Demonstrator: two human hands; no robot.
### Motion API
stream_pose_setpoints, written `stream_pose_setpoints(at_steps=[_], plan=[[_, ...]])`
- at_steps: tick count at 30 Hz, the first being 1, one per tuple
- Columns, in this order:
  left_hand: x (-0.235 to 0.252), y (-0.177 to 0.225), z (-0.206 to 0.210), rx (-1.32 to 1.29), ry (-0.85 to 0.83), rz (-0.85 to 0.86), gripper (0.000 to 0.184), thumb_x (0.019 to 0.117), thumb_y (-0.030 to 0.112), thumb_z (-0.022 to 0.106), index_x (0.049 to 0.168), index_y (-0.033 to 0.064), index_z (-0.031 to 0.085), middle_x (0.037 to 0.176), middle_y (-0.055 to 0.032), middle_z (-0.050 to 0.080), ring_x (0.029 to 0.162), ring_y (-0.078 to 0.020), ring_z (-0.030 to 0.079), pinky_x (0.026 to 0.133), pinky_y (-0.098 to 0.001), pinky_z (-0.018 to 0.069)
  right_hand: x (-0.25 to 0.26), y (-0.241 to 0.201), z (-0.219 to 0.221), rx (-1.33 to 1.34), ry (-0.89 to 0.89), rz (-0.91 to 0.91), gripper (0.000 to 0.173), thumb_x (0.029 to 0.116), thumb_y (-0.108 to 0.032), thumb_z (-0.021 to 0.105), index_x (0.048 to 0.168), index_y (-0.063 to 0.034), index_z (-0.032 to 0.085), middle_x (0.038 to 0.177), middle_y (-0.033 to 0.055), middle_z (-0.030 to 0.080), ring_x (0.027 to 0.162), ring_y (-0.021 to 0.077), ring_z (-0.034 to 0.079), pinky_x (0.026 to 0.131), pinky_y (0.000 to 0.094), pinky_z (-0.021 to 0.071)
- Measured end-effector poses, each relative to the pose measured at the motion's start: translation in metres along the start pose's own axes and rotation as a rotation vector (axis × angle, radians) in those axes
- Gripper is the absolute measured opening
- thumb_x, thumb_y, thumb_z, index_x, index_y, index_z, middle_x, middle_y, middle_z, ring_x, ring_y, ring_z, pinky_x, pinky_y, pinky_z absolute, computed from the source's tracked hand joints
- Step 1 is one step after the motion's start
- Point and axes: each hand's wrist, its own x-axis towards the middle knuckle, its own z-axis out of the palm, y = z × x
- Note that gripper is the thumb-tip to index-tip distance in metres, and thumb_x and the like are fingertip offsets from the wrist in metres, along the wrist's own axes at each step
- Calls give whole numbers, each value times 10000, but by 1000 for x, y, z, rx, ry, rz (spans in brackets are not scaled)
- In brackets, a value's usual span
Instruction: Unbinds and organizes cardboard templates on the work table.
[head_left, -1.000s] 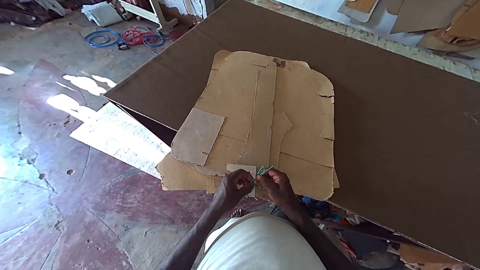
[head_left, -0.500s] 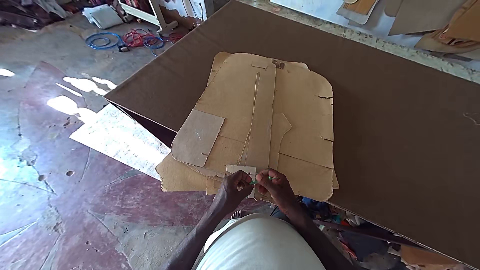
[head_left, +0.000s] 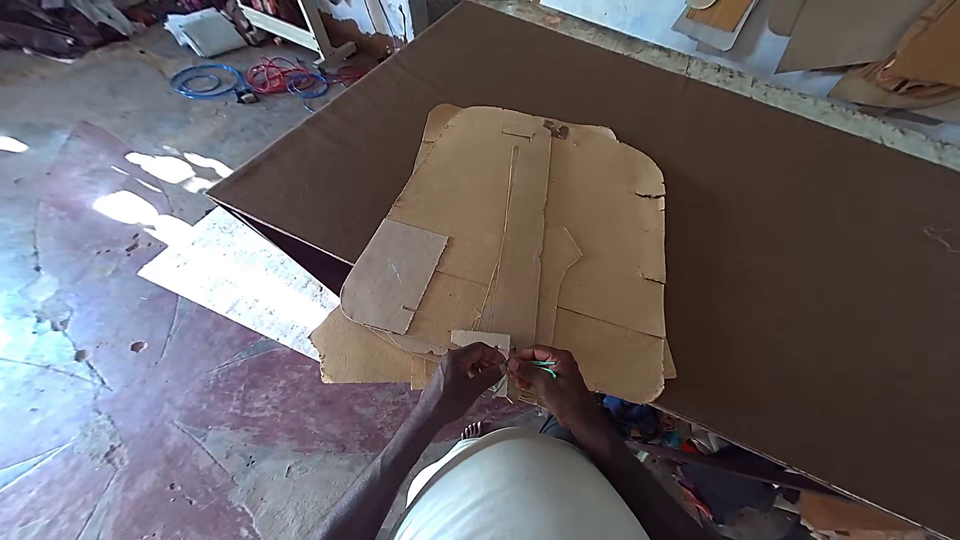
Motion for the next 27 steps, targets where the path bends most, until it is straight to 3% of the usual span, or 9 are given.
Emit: stream_pose_setpoints(at_steps=[6,16,22,27], plan=[[0,1,6,-5,59,-70,68,932,136,667,974,118,718,779,-5,686,651,-131,629,588,-295,528,-4,-3,-1,70,-16,112,138,987,-156,682,988,-27,733,812,114,723,646,179,672,619,296,585],[-1,0,13,-122,34,-59,70,909,103,664,967,88,699,718,-31,638,596,-122,569,547,-267,474,-8,-4,1,-58,10,-15,110,989,-138,670,960,-47,724,776,72,707,617,157,655,586,286,571],[1,-4,12,-56,-5,-74,57,915,140,652,944,93,667,709,-21,616,599,-124,568,551,-286,480,-5,4,2,-101,0,-78,110,955,-175,684,944,-69,710,700,43,656,549,125,584,502,278,496],[0,-10,18,215,-16,-7,96,908,215,669,962,135,666,843,21,645,743,-106,628,672,-316,553,2,1,-3,-197,-70,21,135,953,-207,706,913,-85,744,725,27,684,608,125,632,590,310,554]])
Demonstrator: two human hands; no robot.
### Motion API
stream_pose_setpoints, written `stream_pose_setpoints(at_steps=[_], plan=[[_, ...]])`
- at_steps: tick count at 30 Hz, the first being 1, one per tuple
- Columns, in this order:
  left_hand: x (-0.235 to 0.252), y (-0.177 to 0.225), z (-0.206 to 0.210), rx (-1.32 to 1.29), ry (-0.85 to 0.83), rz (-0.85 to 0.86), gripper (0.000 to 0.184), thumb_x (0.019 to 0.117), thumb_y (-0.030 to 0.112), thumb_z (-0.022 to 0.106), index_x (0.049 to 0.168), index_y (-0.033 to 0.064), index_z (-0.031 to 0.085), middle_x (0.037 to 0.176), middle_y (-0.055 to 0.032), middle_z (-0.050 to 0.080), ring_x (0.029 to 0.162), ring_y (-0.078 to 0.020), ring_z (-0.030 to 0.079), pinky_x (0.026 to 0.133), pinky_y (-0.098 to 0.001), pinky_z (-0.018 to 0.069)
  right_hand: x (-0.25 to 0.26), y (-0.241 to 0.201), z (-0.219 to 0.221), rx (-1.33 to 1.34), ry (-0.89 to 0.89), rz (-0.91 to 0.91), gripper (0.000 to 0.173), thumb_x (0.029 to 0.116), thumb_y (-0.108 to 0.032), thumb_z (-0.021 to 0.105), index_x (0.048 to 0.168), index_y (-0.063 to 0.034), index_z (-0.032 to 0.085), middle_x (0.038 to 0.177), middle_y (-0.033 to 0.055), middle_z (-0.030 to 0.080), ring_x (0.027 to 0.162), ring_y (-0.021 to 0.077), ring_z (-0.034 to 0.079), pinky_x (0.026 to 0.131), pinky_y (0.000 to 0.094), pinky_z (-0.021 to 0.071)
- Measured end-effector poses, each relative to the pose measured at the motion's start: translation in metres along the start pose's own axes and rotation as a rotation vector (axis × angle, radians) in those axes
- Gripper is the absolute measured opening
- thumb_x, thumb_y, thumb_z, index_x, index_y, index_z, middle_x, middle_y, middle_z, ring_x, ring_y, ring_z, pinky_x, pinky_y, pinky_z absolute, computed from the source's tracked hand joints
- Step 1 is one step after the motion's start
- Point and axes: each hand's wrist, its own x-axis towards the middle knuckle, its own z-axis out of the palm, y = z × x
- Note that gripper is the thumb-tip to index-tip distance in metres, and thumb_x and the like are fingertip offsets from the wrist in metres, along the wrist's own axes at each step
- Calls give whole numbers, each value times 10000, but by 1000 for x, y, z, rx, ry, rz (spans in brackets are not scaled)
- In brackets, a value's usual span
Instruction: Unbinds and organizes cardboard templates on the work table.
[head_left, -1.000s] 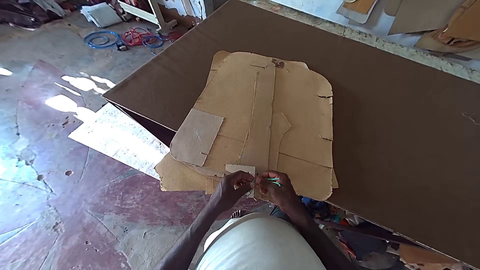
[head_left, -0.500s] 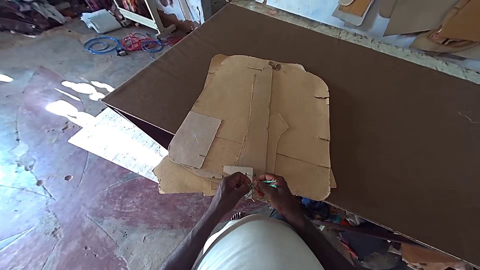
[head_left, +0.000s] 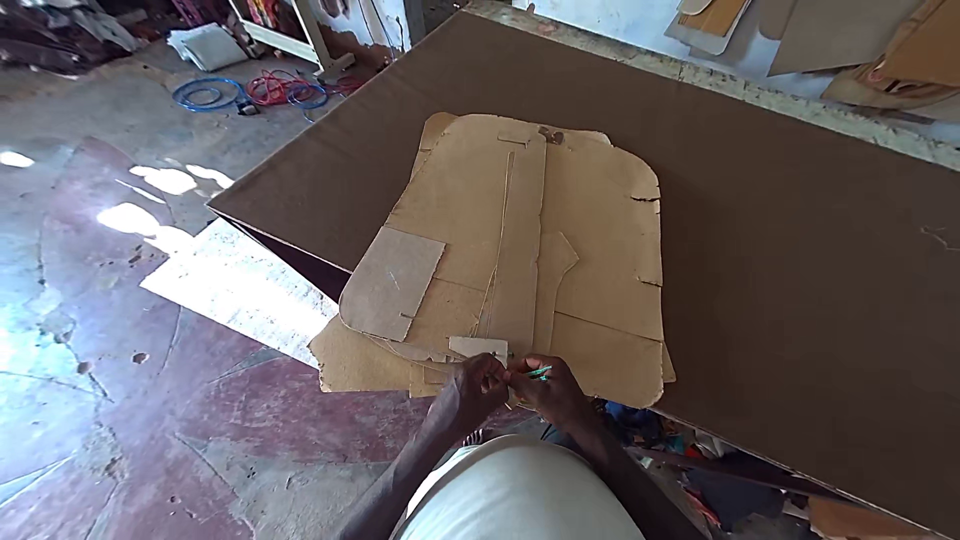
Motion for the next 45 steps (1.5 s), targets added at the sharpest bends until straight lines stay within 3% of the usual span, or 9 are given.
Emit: stream_pose_setpoints(at_steps=[4,13,19,26,28,31,37,41,45], plan=[[-3,-7,5,175,-1,71,178,959,279,615,1019,121,673,899,5,647,833,-122,630,780,-347,550,5,0,-3,166,-124,198,163,979,-156,669,969,-11,741,765,75,708,682,145,679,692,295,591],[-7,-7,14,332,59,166,158,1004,216,582,1040,92,672,973,-41,655,903,-170,647,841,-374,560,10,-2,7,186,-26,263,104,954,-58,652,924,3,731,715,102,685,614,159,652,617,296,573],[0,-12,17,364,141,227,120,987,183,603,1014,90,675,930,-41,643,866,-168,650,788,-362,576,13,4,17,202,100,255,52,945,-42,693,961,6,702,762,114,685,616,178,650,606,310,576],[1,-28,24,158,294,229,84,932,120,652,1008,98,679,928,-6,648,793,-97,637,720,-287,581,15,-4,21,315,158,312,192,928,-20,681,1094,-15,584,830,141,668,641,223,665,619,357,596],[4,-31,20,153,272,238,103,940,133,646,1029,107,690,931,5,654,783,-81,636,705,-268,577,17,-3,21,307,154,311,204,936,-32,685,1113,-21,583,853,139,675,658,227,675,634,357,603],[11,-23,-1,288,101,314,163,964,151,631,1091,101,720,983,-23,666,885,-124,660,795,-319,591,17,1,18,236,141,269,270,927,-67,717,1157,-30,581,879,138,680,682,245,692,647,379,620],[28,5,-21,658,-65,415,65,874,160,693,866,95,696,871,-45,644,865,-219,652,773,-400,573,20,-4,21,40,103,213,307,899,-80,729,1172,-56,591,836,106,680,632,220,665,587,375,594],[36,9,-16,670,-19,429,109,869,185,703,829,87,674,822,-48,625,815,-223,643,734,-392,561,21,-9,18,-39,136,229,287,910,-145,746,1160,-78,623,857,107,674,639,235,639,580,412,563],[34,-1,-8,523,93,370,98,879,184,686,863,88,672,846,-43,617,812,-205,637,713,-393,567,19,-11,16,199,127,288,267,921,-130,706,1166,-82,610,898,112,649,645,191,614,579,335,547]])
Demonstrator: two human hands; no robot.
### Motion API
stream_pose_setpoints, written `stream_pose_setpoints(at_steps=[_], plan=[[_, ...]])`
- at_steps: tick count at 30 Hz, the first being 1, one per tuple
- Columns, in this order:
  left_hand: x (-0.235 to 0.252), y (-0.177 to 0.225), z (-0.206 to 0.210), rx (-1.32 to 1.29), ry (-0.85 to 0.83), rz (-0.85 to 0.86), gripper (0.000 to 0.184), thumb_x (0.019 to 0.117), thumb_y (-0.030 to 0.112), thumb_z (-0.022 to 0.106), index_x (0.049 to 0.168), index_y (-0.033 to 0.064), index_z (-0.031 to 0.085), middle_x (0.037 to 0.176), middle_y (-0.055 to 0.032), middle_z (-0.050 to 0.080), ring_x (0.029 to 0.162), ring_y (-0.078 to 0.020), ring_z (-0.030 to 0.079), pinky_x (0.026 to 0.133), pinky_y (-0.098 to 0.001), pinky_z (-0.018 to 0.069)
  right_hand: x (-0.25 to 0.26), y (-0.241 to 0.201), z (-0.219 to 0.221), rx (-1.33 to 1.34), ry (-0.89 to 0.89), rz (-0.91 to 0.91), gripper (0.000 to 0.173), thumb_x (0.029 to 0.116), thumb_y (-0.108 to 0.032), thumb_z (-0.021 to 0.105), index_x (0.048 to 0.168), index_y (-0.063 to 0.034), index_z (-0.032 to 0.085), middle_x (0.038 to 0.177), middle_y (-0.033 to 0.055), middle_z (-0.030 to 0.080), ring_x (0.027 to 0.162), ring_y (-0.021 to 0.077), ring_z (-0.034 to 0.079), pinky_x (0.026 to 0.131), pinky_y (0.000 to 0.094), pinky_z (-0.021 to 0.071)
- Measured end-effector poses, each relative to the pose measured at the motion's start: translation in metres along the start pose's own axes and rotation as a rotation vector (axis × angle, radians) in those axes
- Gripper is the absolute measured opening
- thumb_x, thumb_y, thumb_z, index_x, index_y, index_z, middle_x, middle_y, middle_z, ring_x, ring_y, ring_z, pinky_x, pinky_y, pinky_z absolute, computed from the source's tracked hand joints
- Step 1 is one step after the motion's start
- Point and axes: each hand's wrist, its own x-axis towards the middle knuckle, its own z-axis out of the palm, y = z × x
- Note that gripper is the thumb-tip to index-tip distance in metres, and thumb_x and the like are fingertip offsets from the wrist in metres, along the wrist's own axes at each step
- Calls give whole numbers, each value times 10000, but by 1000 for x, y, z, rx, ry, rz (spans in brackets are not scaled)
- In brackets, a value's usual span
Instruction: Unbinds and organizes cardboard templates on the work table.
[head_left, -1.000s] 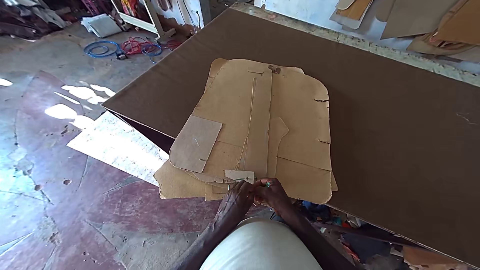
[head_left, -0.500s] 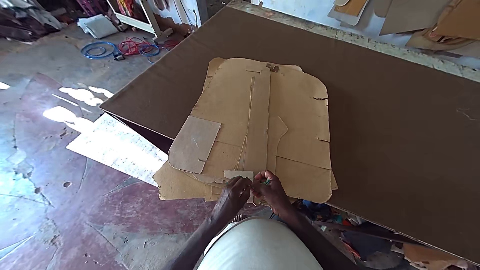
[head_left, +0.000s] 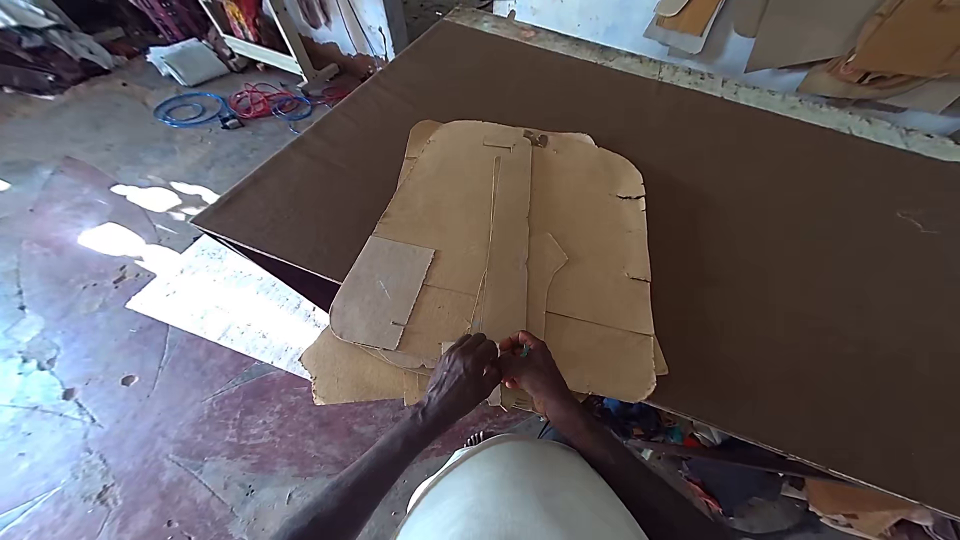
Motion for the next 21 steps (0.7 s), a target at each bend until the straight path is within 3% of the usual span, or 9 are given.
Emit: stream_pose_setpoints(at_steps=[4,6,9,11,13,15,16,18,21], plan=[[-12,1,4,-192,173,-178,91,910,166,679,946,83,681,872,-30,625,725,-144,617,649,-343,565,1,-1,2,87,-38,115,153,942,-70,662,1091,-57,631,837,95,675,623,153,611,574,279,521],[-15,0,-8,-259,235,-263,100,919,124,659,1003,86,698,889,-26,649,686,-128,611,602,-329,554,3,10,2,122,-66,79,111,974,-60,631,1078,-21,638,820,100,702,624,142,620,577,264,519],[-18,-8,-22,-261,271,-225,101,914,124,649,999,112,702,887,7,642,681,-85,595,588,-270,531,-2,18,0,99,-41,-148,151,993,-74,600,1129,-36,655,940,89,705,726,165,653,657,330,568],[-20,-11,-23,-271,252,-168,87,907,109,659,983,104,700,886,10,638,689,-71,598,596,-246,538,-5,5,-5,35,-19,-378,223,1030,-176,534,1166,-72,677,1045,79,716,832,182,677,707,356,581],[-20,-12,-23,-272,208,-122,79,912,109,660,982,102,696,897,14,635,717,-65,607,623,-236,552,-6,-13,-7,-43,-14,-531,305,1074,-313,490,1089,-95,702,1029,56,731,827,172,690,706,335,591],[-17,-13,-23,-257,191,-71,73,913,110,663,977,99,696,911,13,640,744,-64,619,655,-235,566,-5,-22,-8,-177,-28,-589,325,1067,-372,530,1022,-105,710,947,39,711,764,159,685,648,330,595],[-15,-12,-24,-257,186,-60,69,916,112,666,979,102,692,918,14,643,753,-64,622,663,-236,568,-2,-22,-8,-248,-46,-602,243,1047,-306,584,1037,-108,723,942,35,684,730,151,657,608,319,580],[-15,-11,-23,-283,176,-68,75,920,115,675,993,108,685,926,17,641,750,-66,619,658,-240,565,5,-16,-5,-299,-87,-593,119,993,-159,665,1060,-87,732,976,42,690,745,144,663,638,316,593],[-15,-16,-17,-375,119,-112,75,940,157,664,1007,131,685,911,32,651,743,-74,627,661,-268,571,15,-3,-7,-228,-116,-526,101,965,-144,704,1036,-79,733,920,26,715,729,118,669,669,294,593]])
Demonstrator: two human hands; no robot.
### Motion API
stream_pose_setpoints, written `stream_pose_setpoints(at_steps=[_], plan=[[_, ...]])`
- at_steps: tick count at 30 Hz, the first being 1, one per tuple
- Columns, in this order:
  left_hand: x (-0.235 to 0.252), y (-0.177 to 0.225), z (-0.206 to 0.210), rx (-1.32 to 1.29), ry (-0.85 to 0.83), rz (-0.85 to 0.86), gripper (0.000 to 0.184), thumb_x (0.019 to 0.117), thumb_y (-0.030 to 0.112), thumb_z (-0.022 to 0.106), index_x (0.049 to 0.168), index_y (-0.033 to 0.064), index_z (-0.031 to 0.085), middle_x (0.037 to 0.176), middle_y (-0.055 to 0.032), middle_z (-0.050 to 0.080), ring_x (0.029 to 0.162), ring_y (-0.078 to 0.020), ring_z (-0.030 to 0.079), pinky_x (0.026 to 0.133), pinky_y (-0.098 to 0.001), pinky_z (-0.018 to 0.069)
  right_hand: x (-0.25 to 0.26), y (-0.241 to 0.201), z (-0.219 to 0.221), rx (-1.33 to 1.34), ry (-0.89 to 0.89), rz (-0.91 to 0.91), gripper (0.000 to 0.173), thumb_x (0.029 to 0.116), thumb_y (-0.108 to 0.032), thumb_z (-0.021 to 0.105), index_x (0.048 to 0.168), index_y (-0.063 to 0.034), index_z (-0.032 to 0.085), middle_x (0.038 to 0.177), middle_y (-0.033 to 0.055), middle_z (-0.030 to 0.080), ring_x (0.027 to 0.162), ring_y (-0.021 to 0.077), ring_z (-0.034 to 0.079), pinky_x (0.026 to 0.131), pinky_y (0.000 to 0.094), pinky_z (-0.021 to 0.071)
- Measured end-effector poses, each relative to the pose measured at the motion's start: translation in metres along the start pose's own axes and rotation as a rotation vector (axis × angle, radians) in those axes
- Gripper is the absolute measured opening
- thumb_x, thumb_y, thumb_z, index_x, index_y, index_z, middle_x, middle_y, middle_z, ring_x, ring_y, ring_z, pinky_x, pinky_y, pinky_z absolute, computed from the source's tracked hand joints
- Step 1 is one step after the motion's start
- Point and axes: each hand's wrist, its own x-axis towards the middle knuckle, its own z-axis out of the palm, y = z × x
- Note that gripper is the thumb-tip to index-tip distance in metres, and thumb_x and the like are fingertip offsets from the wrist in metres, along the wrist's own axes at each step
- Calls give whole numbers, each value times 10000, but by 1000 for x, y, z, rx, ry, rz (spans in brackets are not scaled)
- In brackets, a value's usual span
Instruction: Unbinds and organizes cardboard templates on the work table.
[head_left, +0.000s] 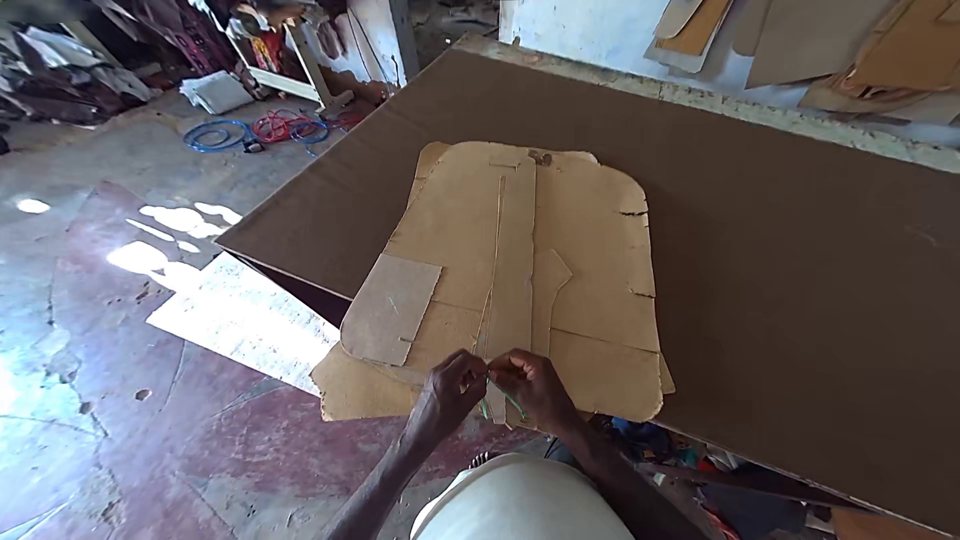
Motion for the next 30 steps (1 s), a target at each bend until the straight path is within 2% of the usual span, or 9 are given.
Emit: stream_pose_setpoints(at_steps=[5,8,13,17,21,23,26,28,30], plan=[[4,-6,-6,11,-262,-115,177,954,229,622,1011,79,698,941,-32,668,811,-111,641,747,-296,563,1,17,1,92,-88,167,198,955,-195,690,1045,-20,719,870,58,707,744,125,669,725,310,582],[7,0,-6,107,-334,-146,198,922,224,625,1011,56,682,962,-83,662,828,-172,636,766,-356,550,2,18,4,96,-145,248,213,947,-188,680,1052,-3,696,849,68,687,705,136,651,687,321,570],[-1,2,14,219,-190,-82,227,933,242,608,1001,34,668,988,-123,661,898,-249,663,816,-426,567,5,3,2,271,-174,468,224,974,-174,645,1112,2,638,865,78,671,675,146,640,626,303,556],[-7,-2,32,215,6,-33,219,960,257,581,971,54,664,920,-87,649,842,-202,656,763,-385,574,9,-4,8,320,-102,573,178,981,-169,634,1087,-29,608,816,62,639,629,138,614,583,294,537],[-14,-5,41,22,92,-219,181,929,238,599,962,78,677,841,-16,645,704,-116,615,664,-326,553,8,-1,15,369,-60,644,96,1009,-139,564,1042,-49,560,758,55,604,582,142,592,548,295,527],[-20,-8,40,-80,69,-276,171,923,226,612,997,86,679,824,2,658,666,-94,613,631,-303,547,3,1,17,327,-40,625,149,983,-120,580,1101,-32,558,791,68,617,594,149,596,552,302,527],[-20,-10,26,30,-67,-82,224,941,188,602,1094,75,720,1009,-66,681,853,-140,661,765,-327,582,0,3,16,211,-63,573,318,958,-141,638,1223,4,540,879,109,636,655,176,617,610,338,543],[-12,-2,11,179,-190,40,206,951,183,599,1047,67,739,1022,-109,688,962,-225,671,862,-399,574,0,5,16,152,-99,536,420,944,-217,694,1260,7,532,873,106,632,664,180,618,629,348,549],[0,10,-2,314,-337,47,199,945,183,594,983,41,729,1007,-134,687,1010,-291,665,905,-458,548,2,2,19,105,-121,539,437,938,-239,719,1256,-1,536,855,97,628,660,179,626,638,349,562]])
